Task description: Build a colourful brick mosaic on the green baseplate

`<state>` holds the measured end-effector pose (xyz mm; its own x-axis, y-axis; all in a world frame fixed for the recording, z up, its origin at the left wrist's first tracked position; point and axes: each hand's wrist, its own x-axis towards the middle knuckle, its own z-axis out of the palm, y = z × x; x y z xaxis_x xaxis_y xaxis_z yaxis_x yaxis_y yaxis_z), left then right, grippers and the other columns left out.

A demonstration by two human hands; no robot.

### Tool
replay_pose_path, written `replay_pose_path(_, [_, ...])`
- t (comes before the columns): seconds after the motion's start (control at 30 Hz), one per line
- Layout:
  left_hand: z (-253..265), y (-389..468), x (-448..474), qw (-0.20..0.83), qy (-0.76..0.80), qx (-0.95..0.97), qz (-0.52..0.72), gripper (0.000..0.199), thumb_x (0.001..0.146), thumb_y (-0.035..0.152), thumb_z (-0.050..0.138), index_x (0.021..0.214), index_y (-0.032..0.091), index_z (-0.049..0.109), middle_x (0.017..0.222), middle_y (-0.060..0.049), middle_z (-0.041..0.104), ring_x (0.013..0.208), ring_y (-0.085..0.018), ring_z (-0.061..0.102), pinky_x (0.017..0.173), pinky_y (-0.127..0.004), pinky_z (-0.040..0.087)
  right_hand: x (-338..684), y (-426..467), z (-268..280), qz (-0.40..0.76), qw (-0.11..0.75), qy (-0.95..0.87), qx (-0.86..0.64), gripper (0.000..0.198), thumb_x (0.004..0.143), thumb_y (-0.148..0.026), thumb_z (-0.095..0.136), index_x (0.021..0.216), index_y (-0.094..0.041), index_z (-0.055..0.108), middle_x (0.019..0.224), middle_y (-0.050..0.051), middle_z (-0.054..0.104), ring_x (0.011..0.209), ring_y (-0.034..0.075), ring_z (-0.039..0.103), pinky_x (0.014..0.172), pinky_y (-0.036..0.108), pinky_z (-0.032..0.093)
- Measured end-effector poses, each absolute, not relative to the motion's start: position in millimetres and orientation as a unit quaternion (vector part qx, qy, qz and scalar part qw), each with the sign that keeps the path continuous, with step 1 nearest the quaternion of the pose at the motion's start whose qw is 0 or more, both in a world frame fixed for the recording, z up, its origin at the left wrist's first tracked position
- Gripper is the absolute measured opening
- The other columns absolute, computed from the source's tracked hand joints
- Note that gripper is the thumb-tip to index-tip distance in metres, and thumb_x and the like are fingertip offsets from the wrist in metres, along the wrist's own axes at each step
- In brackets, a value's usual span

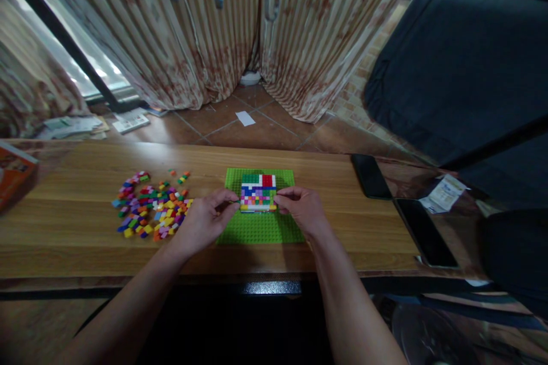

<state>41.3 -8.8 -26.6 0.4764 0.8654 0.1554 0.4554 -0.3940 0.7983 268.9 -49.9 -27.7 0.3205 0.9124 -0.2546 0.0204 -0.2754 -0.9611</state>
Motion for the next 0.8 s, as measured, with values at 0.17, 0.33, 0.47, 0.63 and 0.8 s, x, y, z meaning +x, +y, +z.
replay_pose_path(0.17, [-25,-10,41,0.349,0.427,0.782,0.291,0.012,0.089,0.025,0.056,0.087,0.019,0.066,0.067,0.001,0.067,0.055,-0.011,0.058,0.055,-0.023,0.042,268,-49,-30,0.474,0.482,-0.351,-0.648,0.029,0.056,-0.037,0.087,0.074,-0.018,0.074,0.071,0.004,0.072,0.059,0.014,0.063,0.06,0.032,0.056])
replay_pose_path(0.33, [-25,-8,40,0.366,0.422,0.761,0.33,0.011,0.088,0.024,0.057,0.086,0.019,0.067,0.073,0.0,0.07,0.065,-0.013,0.063,0.062,-0.024,0.047,269,-50,-23,0.473,0.508,-0.319,-0.645,0.035,0.051,-0.04,0.09,0.071,-0.018,0.073,0.064,0.001,0.069,0.056,0.011,0.059,0.058,0.028,0.053])
replay_pose_path(0.47, [-27,-6,41,0.425,0.409,0.722,0.362,0.01,0.086,0.023,0.06,0.084,0.018,0.068,0.077,-0.001,0.072,0.071,-0.014,0.065,0.067,-0.026,0.051,270,-52,-13,0.44,0.568,-0.32,-0.618,0.029,0.058,-0.042,0.086,0.07,-0.019,0.073,0.064,0.0,0.069,0.054,0.009,0.056,0.056,0.025,0.049])
replay_pose_path(0.63, [-25,-8,45,0.537,0.366,0.659,0.378,0.009,0.083,0.023,0.064,0.088,0.017,0.068,0.077,-0.002,0.072,0.069,-0.013,0.064,0.065,-0.025,0.052,244,-56,-7,0.441,0.537,-0.445,-0.565,0.016,0.07,-0.037,0.079,0.078,-0.023,0.077,0.068,-0.001,0.071,0.06,0.012,0.059,0.061,0.028,0.05])
replay_pose_path(0.8, [-20,-12,47,0.61,0.334,0.613,0.375,0.018,0.081,0.025,0.069,0.095,0.015,0.066,0.084,-0.004,0.075,0.07,-0.012,0.067,0.069,-0.025,0.055,218,-60,-9,0.441,0.517,-0.504,-0.533,0.014,0.077,-0.034,0.075,0.088,-0.026,0.078,0.088,0.001,0.078,0.081,0.017,0.069,0.08,0.034,0.054])
